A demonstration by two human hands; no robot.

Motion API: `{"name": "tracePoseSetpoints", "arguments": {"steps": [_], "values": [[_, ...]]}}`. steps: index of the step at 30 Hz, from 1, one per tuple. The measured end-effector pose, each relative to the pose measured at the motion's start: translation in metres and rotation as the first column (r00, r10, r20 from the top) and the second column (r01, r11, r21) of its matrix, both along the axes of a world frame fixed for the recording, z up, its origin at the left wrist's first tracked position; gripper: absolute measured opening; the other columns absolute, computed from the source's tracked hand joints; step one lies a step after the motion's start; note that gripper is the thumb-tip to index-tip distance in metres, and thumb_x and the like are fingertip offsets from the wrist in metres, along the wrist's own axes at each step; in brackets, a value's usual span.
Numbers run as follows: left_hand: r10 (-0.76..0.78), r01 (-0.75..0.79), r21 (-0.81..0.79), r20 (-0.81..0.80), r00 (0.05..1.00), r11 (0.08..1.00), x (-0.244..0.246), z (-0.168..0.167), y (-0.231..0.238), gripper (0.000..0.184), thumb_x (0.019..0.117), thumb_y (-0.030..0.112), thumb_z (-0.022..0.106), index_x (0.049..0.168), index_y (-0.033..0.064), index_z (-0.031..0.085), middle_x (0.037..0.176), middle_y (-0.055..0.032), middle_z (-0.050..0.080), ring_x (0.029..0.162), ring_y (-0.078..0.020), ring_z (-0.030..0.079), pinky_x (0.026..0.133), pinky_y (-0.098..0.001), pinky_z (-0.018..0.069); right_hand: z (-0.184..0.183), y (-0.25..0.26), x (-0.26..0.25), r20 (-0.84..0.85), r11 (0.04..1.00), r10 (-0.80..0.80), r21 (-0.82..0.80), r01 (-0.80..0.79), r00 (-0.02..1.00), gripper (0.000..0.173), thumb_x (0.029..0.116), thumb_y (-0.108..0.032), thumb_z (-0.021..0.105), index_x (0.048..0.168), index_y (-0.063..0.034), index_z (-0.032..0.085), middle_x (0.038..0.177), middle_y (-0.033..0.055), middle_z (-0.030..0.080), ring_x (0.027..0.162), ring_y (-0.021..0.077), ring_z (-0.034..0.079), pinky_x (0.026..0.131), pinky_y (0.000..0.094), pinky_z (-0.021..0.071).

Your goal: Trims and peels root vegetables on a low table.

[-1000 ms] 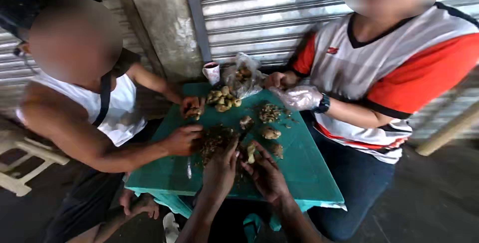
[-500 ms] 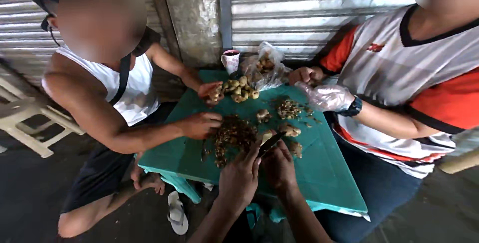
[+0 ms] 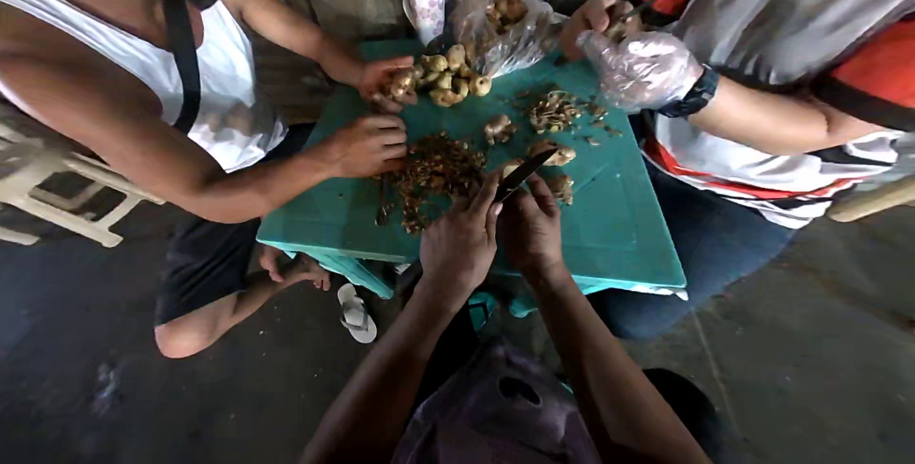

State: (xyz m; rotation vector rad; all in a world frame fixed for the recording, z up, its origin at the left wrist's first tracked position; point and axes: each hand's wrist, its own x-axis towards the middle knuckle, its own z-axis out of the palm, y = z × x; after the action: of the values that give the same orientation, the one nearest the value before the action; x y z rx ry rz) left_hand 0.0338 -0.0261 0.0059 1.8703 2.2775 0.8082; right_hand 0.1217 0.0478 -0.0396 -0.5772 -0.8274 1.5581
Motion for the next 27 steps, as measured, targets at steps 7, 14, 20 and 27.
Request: {"name": "tracePoseSetpoints", "arguments": {"steps": [7, 14, 20, 27], "values": [[0.034, -0.005, -0.139, 0.210, 0.977, 0.990, -0.019, 0.018, 0.017, 0.045, 0.1114, 0.039, 0.039, 0.152, 0.0238, 0.050, 0.123, -0.0175, 0.070, 0.109, -0.0398, 0.068, 0.089, -0.0641, 0.0520, -0.002, -0.003, 0.001, 0.040, 0.993, 0.084, 0.082, -0.087, 0.996, 0.052, 0.0857, -0.003, 0.061, 0.137, -0.0057, 0.056, 0.106, 0.0050, 0.070, 0.088, 0.0138, 0.069, 0.079, 0.0336, 0.0607], [-0.073, 0.071, 0.026, 0.055, 0.996, 0.997, -0.018, 0.000, -0.012, 0.044, 0.1077, 0.031, 0.051, 0.151, 0.0325, 0.052, 0.101, -0.0099, 0.072, 0.073, -0.0294, 0.070, 0.060, -0.0521, 0.0574, -0.001, -0.004, 0.005, -0.036, 0.997, 0.071, -0.026, -0.072, 0.997, 0.040, 0.0930, -0.005, 0.053, 0.132, -0.0097, 0.060, 0.107, 0.0036, 0.070, 0.089, 0.0119, 0.069, 0.081, 0.0311, 0.0597], [-0.051, 0.051, 0.006, 0.083, 0.995, 0.999, -0.021, 0.000, -0.007, 0.042, 0.1083, 0.035, 0.049, 0.151, 0.0347, 0.053, 0.095, -0.0090, 0.071, 0.071, -0.0279, 0.069, 0.058, -0.0500, 0.0561, -0.002, -0.003, 0.005, -0.018, 0.996, 0.084, 0.012, -0.084, 0.996, 0.041, 0.0887, -0.004, 0.057, 0.129, -0.0076, 0.063, 0.108, 0.0049, 0.071, 0.090, 0.0125, 0.070, 0.081, 0.0316, 0.0609], [-0.041, 0.054, -0.055, 0.211, 0.977, 0.997, -0.038, 0.016, 0.003, 0.045, 0.1109, 0.037, 0.042, 0.154, 0.0249, 0.049, 0.122, -0.0152, 0.071, 0.102, -0.0379, 0.071, 0.081, -0.0627, 0.0551, -0.003, -0.009, 0.009, 0.106, 0.969, 0.205, 0.118, -0.217, 0.973, 0.053, 0.0866, -0.004, 0.060, 0.139, -0.0120, 0.062, 0.121, 0.0052, 0.069, 0.093, 0.0131, 0.069, 0.078, 0.0314, 0.0605]]}}
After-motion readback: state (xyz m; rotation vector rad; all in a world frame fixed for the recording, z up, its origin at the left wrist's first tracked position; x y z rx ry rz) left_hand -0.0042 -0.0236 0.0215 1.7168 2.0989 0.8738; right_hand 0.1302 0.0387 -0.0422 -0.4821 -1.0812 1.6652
